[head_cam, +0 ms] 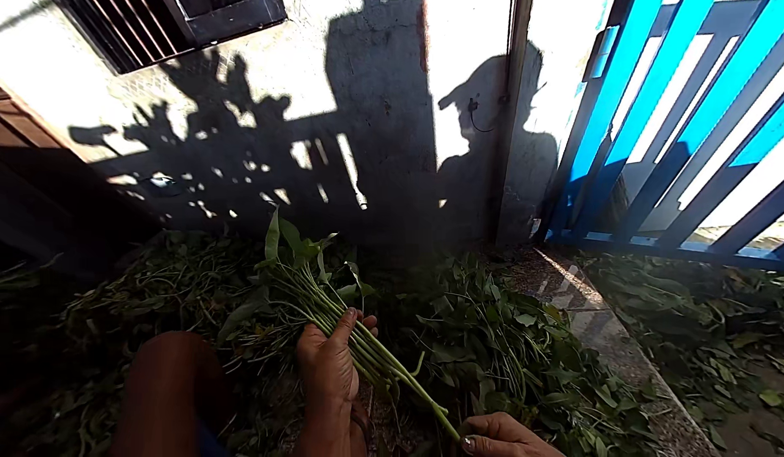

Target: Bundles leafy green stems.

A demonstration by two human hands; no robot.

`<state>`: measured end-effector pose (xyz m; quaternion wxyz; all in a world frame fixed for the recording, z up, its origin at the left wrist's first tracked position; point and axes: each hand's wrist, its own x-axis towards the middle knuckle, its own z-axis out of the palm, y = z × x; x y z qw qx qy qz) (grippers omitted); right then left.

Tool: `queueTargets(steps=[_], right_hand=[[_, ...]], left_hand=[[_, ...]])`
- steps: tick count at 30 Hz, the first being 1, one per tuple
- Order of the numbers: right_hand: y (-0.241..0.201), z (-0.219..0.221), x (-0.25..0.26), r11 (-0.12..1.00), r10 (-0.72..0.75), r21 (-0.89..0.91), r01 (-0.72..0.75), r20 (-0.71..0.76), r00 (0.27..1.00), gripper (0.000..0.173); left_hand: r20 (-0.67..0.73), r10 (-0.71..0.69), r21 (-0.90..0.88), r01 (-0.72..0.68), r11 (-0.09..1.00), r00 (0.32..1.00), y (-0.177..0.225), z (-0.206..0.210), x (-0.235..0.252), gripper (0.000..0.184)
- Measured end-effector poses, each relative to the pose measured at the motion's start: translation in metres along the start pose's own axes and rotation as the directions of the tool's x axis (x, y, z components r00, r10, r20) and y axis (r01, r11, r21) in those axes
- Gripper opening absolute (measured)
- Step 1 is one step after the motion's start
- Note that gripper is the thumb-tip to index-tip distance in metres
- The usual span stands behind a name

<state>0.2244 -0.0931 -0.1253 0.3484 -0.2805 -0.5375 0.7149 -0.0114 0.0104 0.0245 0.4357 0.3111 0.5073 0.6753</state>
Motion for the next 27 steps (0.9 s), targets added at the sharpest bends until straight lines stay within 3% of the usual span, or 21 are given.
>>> queueTargets(steps=[2,4,6,8,10,11,12,13,14,15,16,17,19,21,24,27], right_hand=[[0.003,0.003,0.003,0.988,-0.057,-0.154,0.029,-0.178,0.982,0.029],[0.003,0.005,0.016,0.984,-0.136,-0.169,0.058,-0.503,0.854,0.027],[-0.010,0.006,0.032,0.974,-0.028,0.125,0.188,-0.758,0.652,0.024],[-0.025,-0.007,0.040,0.860,0.195,0.388,0.332,-0.851,0.488,0.022],[-0.026,-0.034,0.031,0.849,0.267,0.417,0.325,-0.869,0.416,0.023],[-0.020,-0.048,0.018,0.923,0.222,0.334,0.192,-0.868,0.443,0.026],[-0.012,-0.061,0.003,0.986,0.162,0.156,-0.057,-0.830,0.534,0.033],[-0.005,-0.073,-0.014,0.919,0.157,-0.139,-0.370,-0.731,0.664,0.040],[-0.001,-0.081,-0.023,0.669,0.271,-0.442,-0.597,-0.603,0.751,0.041],[0.002,-0.078,-0.022,0.370,0.404,-0.637,-0.676,-0.545,0.735,0.036],[0.007,-0.066,-0.013,0.161,0.484,-0.708,-0.687,-0.551,0.680,0.032],[0.016,-0.053,-0.002,0.072,0.473,-0.747,-0.661,-0.558,0.682,0.030],[0.047,-0.030,0.026,0.070,0.387,-0.836,-0.544,-0.480,0.787,0.024],[0.091,-0.008,0.056,0.095,0.387,-0.927,-0.362,-0.300,0.872,0.021],[0.162,0.003,0.091,-0.017,0.520,-0.998,-0.058,-0.058,0.852,0.027],[0.221,-0.008,0.101,-0.116,0.539,-0.989,0.095,0.017,0.842,0.033]], left_hand=[[-0.025,0.062,-0.012,-0.063,0.998,0.998,-0.001,0.002,-0.004,0.021],[-0.043,0.150,-0.041,-0.152,0.988,0.988,-0.004,0.008,-0.011,0.020],[-0.041,0.209,-0.089,-0.212,0.973,0.977,-0.010,0.014,-0.021,0.021],[-0.052,0.254,-0.115,-0.259,0.959,0.966,-0.012,0.016,-0.027,0.019],[-0.075,0.307,-0.114,-0.314,0.943,0.949,0.002,0.009,-0.022,0.014],[-0.083,0.317,-0.114,-0.325,0.939,0.945,0.011,0.002,-0.016,0.011],[-0.098,0.312,-0.107,-0.322,0.941,0.945,0.018,-0.005,-0.010,0.011],[-0.121,0.291,-0.086,-0.302,0.949,0.949,0.024,-0.013,-0.006,0.013],[-0.137,0.261,-0.069,-0.272,0.960,0.956,0.027,-0.018,-0.004,0.015],[-0.147,0.235,-0.057,-0.245,0.968,0.961,0.029,-0.022,-0.003,0.017],[-0.144,0.215,-0.043,-0.223,0.974,0.966,0.029,-0.024,-0.003,0.018],[-0.137,0.196,-0.029,-0.202,0.979,0.971,0.028,-0.023,-0.004,0.019],[-0.110,0.160,-0.014,-0.163,0.987,0.981,0.025,-0.020,-0.007,0.021],[-0.075,0.128,-0.005,-0.129,0.992,0.989,0.022,-0.016,-0.010,0.020],[-0.035,0.098,0.003,-0.098,0.995,0.995,0.020,-0.013,-0.012,0.020],[0.006,0.065,0.000,-0.065,0.998,0.998,0.021,-0.015,-0.015,0.022]])
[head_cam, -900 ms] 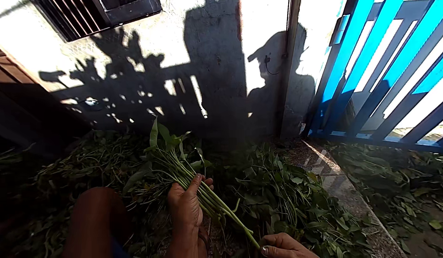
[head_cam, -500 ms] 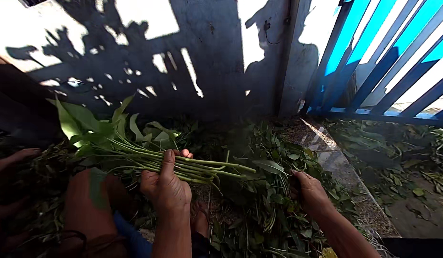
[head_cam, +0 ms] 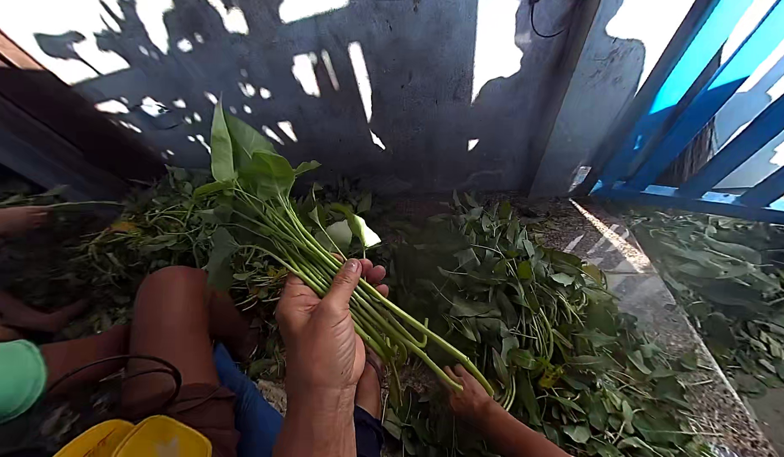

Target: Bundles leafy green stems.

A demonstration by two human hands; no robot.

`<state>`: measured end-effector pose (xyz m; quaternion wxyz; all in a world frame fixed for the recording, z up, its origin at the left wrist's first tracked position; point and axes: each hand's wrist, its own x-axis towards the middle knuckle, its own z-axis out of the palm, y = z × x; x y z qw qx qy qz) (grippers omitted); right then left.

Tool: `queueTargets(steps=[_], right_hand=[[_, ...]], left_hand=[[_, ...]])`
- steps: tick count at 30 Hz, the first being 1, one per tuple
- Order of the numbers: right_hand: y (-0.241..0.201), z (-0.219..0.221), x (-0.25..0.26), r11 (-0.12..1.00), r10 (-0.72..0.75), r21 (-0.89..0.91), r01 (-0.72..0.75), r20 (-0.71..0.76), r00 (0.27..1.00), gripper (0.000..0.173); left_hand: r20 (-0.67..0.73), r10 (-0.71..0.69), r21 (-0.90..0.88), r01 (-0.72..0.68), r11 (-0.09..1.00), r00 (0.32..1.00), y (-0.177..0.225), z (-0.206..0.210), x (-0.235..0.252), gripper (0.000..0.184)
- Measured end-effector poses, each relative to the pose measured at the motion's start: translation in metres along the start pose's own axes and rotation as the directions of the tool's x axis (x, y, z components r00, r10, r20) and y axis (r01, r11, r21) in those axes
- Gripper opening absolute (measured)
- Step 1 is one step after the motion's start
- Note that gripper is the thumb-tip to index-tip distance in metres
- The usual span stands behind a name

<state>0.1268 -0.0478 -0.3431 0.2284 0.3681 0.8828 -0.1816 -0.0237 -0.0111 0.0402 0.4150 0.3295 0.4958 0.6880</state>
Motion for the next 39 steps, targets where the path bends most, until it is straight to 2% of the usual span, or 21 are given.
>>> queueTargets(steps=[4,6,7,9,10,12,14,16,17,19,22,27,31,35,39], right_hand=[[0.002,0.012,0.000,0.997,-0.071,-0.035,0.070,-0.037,0.997,0.032],[0.003,0.005,-0.011,0.996,-0.054,0.056,0.066,-0.195,0.979,0.026],[0.004,0.000,-0.019,0.989,-0.008,0.134,0.056,-0.339,0.941,0.022],[0.004,-0.021,-0.043,0.950,0.182,0.311,0.015,-0.592,0.785,0.019],[0.005,-0.036,-0.057,0.899,0.298,0.438,0.025,-0.651,0.699,0.023],[0.009,-0.064,-0.084,0.719,0.525,0.684,0.123,-0.651,0.548,0.029],[0.017,-0.086,-0.107,0.473,0.675,0.823,0.314,-0.567,0.472,0.030],[0.021,-0.104,-0.124,0.271,0.749,0.813,0.515,-0.514,0.417,0.031],[0.022,-0.110,-0.130,0.212,0.770,0.790,0.575,-0.498,0.399,0.032],[0.019,-0.124,-0.144,0.152,0.792,0.765,0.625,-0.473,0.386,0.034],[0.010,-0.144,-0.161,0.120,0.780,0.731,0.672,-0.488,0.391,0.036],[-0.009,-0.175,-0.171,0.130,0.740,0.687,0.715,-0.547,0.391,0.034],[-0.014,-0.188,-0.172,0.102,0.631,0.662,0.742,-0.620,0.466,0.025],[-0.018,-0.197,-0.178,0.054,0.572,0.646,0.762,-0.646,0.507,0.020],[-0.015,-0.198,-0.180,-0.012,0.495,0.679,0.734,-0.634,0.594,0.020]], left_hand=[[0.007,-0.034,0.014,0.034,0.999,0.999,-0.002,-0.004,-0.001,0.023],[-0.029,0.022,0.040,-0.021,0.999,0.999,-0.002,-0.003,0.001,0.025],[-0.051,0.070,0.056,-0.067,0.996,0.996,-0.001,-0.003,0.002,0.026],[-0.085,0.178,0.098,-0.170,0.981,0.980,0.001,-0.006,0.006,0.029],[-0.093,0.223,0.109,-0.212,0.971,0.970,0.002,-0.008,0.008,0.034],[-0.102,0.251,0.114,-0.239,0.964,0.963,0.004,-0.013,0.011,0.042],[-0.128,0.239,0.087,-0.230,0.969,0.962,0.003,-0.013,0.012,0.042],[-0.123,0.179,0.058,-0.173,0.983,0.976,-0.001,-0.012,0.012,0.037],[-0.113,0.126,0.042,-0.122,0.992,0.986,-0.004,-0.011,0.011,0.035],[-0.068,0.025,0.036,-0.022,0.999,0.997,-0.010,-0.008,0.007,0.030],[0.046,-0.089,0.103,0.084,0.991,0.995,-0.024,-0.001,-0.002,0.027],[0.211,-0.268,0.217,0.223,0.951,0.940,-0.052,0.013,-0.022,0.022],[0.301,-0.292,0.282,0.208,0.937,0.908,-0.063,0.018,-0.033,0.020],[0.353,-0.280,0.332,0.160,0.930,0.893,-0.067,0.015,-0.034,0.023],[0.375,-0.252,0.272,0.153,0.950,0.892,-0.068,0.016,-0.031,0.018]])
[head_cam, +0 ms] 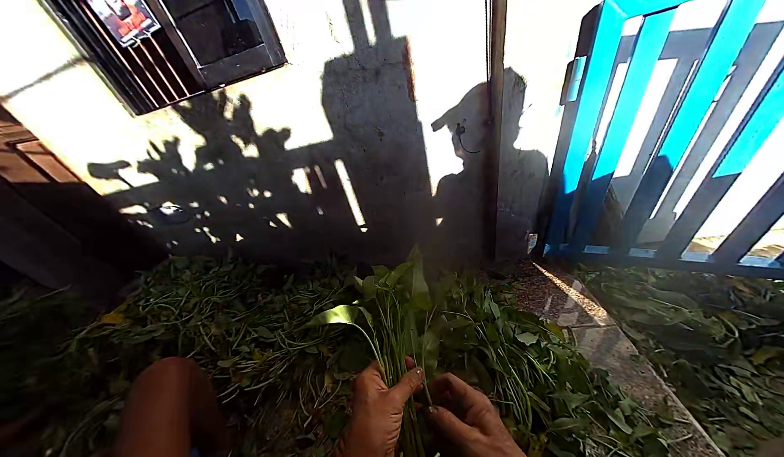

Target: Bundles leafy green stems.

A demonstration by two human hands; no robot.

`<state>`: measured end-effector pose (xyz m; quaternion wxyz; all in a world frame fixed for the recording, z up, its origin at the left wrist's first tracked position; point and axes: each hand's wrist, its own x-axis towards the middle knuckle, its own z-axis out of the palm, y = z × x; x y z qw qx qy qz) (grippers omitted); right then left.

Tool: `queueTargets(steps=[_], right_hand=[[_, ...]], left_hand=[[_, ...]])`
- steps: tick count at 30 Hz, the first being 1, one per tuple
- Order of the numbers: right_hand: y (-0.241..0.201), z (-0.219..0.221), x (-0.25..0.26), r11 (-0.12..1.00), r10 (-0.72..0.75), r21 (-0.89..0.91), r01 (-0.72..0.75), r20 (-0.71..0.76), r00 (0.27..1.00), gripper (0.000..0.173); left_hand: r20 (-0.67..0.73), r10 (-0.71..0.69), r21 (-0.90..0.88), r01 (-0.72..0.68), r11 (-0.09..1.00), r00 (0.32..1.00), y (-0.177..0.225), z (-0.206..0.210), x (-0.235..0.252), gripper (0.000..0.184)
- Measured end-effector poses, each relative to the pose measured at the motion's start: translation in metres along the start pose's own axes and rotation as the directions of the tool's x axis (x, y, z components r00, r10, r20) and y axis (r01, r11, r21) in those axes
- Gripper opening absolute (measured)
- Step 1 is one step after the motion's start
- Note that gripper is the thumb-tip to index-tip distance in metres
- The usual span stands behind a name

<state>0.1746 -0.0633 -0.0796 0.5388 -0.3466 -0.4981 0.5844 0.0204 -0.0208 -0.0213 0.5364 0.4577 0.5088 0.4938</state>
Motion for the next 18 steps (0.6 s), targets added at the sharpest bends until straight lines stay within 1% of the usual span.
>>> queueTargets(steps=[3,5,7,11,14,18], right_hand=[[-0.0039,-0.0007,-0.0010,0.995,0.055,0.076,-0.058,0.036,0.998,0.021],[-0.0055,-0.0013,-0.0030,0.986,0.067,0.148,-0.073,0.047,0.997,0.021],[-0.0051,-0.0028,-0.0051,0.983,0.054,0.171,-0.063,0.057,0.997,0.021],[-0.0035,-0.0044,-0.0071,0.986,0.029,0.161,-0.033,0.028,0.999,0.019],[-0.0056,-0.0057,-0.0082,0.991,0.012,0.131,-0.017,0.039,0.999,0.019],[-0.0065,-0.0075,-0.0088,0.998,0.008,0.070,-0.011,0.054,0.998,0.018]], left_hand=[[0.017,-0.048,-0.071,0.049,0.996,0.999,0.0034,0.0005,0.0000,0.011],[0.001,-0.094,-0.118,0.093,0.989,0.996,0.0054,0.0019,0.0010,0.010],[0.007,-0.119,-0.156,0.118,0.981,0.993,0.0054,0.0013,0.0033,0.012],[0.064,-0.111,-0.186,0.121,0.975,0.992,0.0057,-0.0019,0.0061,0.015],[0.082,-0.101,-0.190,0.115,0.975,0.992,0.0053,-0.0021,0.0061,0.016],[0.146,-0.099,-0.169,0.124,0.978,0.984,0.0039,-0.0023,0.0056,0.018]])
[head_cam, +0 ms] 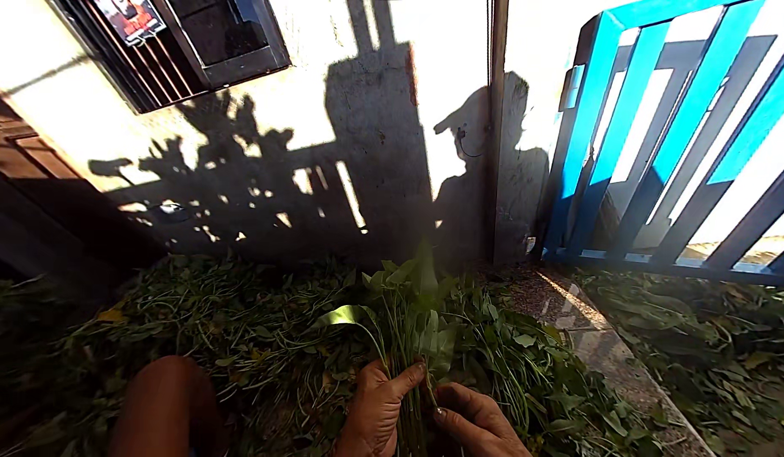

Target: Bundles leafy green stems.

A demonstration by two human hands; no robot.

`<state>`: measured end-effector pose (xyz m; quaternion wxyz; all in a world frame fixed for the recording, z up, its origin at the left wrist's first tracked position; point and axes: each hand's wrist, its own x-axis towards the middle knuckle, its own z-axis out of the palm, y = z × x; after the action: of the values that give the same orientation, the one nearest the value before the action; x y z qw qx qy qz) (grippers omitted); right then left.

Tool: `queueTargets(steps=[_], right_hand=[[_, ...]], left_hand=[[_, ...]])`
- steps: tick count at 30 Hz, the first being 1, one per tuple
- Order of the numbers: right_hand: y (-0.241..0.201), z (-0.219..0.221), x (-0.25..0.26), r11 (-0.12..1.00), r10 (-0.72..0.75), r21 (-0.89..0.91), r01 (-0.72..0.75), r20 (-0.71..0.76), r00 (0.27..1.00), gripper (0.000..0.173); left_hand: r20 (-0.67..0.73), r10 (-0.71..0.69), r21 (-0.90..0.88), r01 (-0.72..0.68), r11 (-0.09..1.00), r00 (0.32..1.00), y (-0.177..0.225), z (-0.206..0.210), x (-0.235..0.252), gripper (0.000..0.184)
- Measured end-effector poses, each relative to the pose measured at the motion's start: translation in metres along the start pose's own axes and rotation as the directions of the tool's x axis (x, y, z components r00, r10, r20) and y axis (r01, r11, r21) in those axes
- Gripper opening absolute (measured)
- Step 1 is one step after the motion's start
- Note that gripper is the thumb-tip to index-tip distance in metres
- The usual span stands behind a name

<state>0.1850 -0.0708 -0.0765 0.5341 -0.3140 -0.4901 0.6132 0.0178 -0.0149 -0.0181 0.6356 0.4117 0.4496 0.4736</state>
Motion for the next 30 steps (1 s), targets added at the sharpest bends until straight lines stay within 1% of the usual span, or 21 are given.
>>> queueTargets(steps=[2,4,5,6,7,8,9,11,13,14,16,18,20,22,24,27,30], right_hand=[[-0.001,-0.001,0.000,1.000,0.025,-0.016,-0.025,0.005,1.000,0.019],[-0.003,0.000,0.000,0.998,0.065,-0.014,-0.066,-0.016,0.998,0.017],[-0.003,0.002,0.000,0.996,0.083,-0.010,-0.083,-0.053,0.995,0.019],[-0.003,0.005,0.001,0.996,0.091,-0.005,-0.093,-0.110,0.990,0.025],[-0.003,0.010,0.003,0.995,0.092,-0.005,-0.095,-0.188,0.978,0.033],[-0.004,0.016,0.006,0.995,0.093,0.001,-0.097,-0.268,0.959,0.037],[-0.005,0.021,0.009,0.996,0.090,0.021,-0.088,-0.332,0.939,0.035],[-0.007,0.030,0.014,0.996,0.080,0.059,-0.061,-0.384,0.920,0.025],[-0.004,0.035,0.015,0.999,0.028,0.027,-0.019,-0.386,0.922,0.020],[-0.001,0.036,0.014,0.999,-0.012,-0.033,-0.001,-0.377,0.926,0.019],[0.007,0.036,0.012,0.980,-0.083,-0.197,0.014,-0.347,0.934,0.021],[0.014,0.033,0.009,0.924,-0.151,-0.381,0.025,-0.305,0.940,0.024],[0.022,0.030,0.007,0.865,-0.228,-0.498,0.071,-0.262,0.938,0.026],[0.026,0.029,0.006,0.824,-0.303,-0.551,0.135,-0.225,0.926,0.027],[0.028,0.029,0.005,0.800,-0.346,-0.574,0.172,-0.209,0.915,0.027],[0.029,0.028,0.003,0.815,-0.316,-0.562,0.138,-0.232,0.920,0.028],[0.030,0.026,0.001,0.827,-0.275,-0.552,0.111,-0.224,0.935,0.029]], left_hand=[[0.032,0.004,0.009,-0.005,1.000,0.999,0.000,0.000,-0.001,0.019],[0.034,0.006,0.009,-0.006,1.000,0.999,0.002,0.001,-0.002,0.018],[0.029,0.008,0.011,-0.009,1.000,1.000,0.003,0.003,-0.004,0.018],[0.025,0.011,0.020,-0.011,1.000,1.000,0.004,0.004,-0.005,0.018],[0.028,0.009,0.028,-0.010,1.000,1.000,0.003,0.004,-0.005,0.018],[0.035,0.004,0.042,-0.005,0.999,0.999,0.002,0.005,-0.005,0.018],[0.043,0.004,0.056,-0.006,0.998,0.999,0.001,0.005,-0.005,0.017],[0.022,0.016,0.071,-0.017,0.997,1.000,-0.001,0.007,-0.005,0.017],[-0.040,0.062,0.066,-0.059,0.996,0.997,-0.003,0.008,-0.004,0.015],[-0.066,0.076,0.056,-0.072,0.996,0.995,-0.003,0.008,-0.003,0.015],[-0.089,0.064,0.029,-0.061,0.998,0.994,-0.001,0.006,-0.001,0.015],[-0.101,0.040,0.006,-0.040,0.999,0.994,0.002,0.006,-0.001,0.016],[-0.109,0.030,-0.004,-0.030,1.000,0.994,0.003,0.007,-0.002,0.018],[-0.128,0.019,-0.010,-0.021,1.000,0.992,0.003,0.008,-0.002,0.018],[-0.132,0.013,-0.021,-0.016,1.000,0.991,0.004,0.008,-0.001,0.017],[-0.043,0.033,-0.036,-0.034,0.999,0.999,0.004,0.004,0.000,0.014],[0.023,0.048,0.013,-0.048,0.999,0.999,0.003,0.002,0.000,0.015]])
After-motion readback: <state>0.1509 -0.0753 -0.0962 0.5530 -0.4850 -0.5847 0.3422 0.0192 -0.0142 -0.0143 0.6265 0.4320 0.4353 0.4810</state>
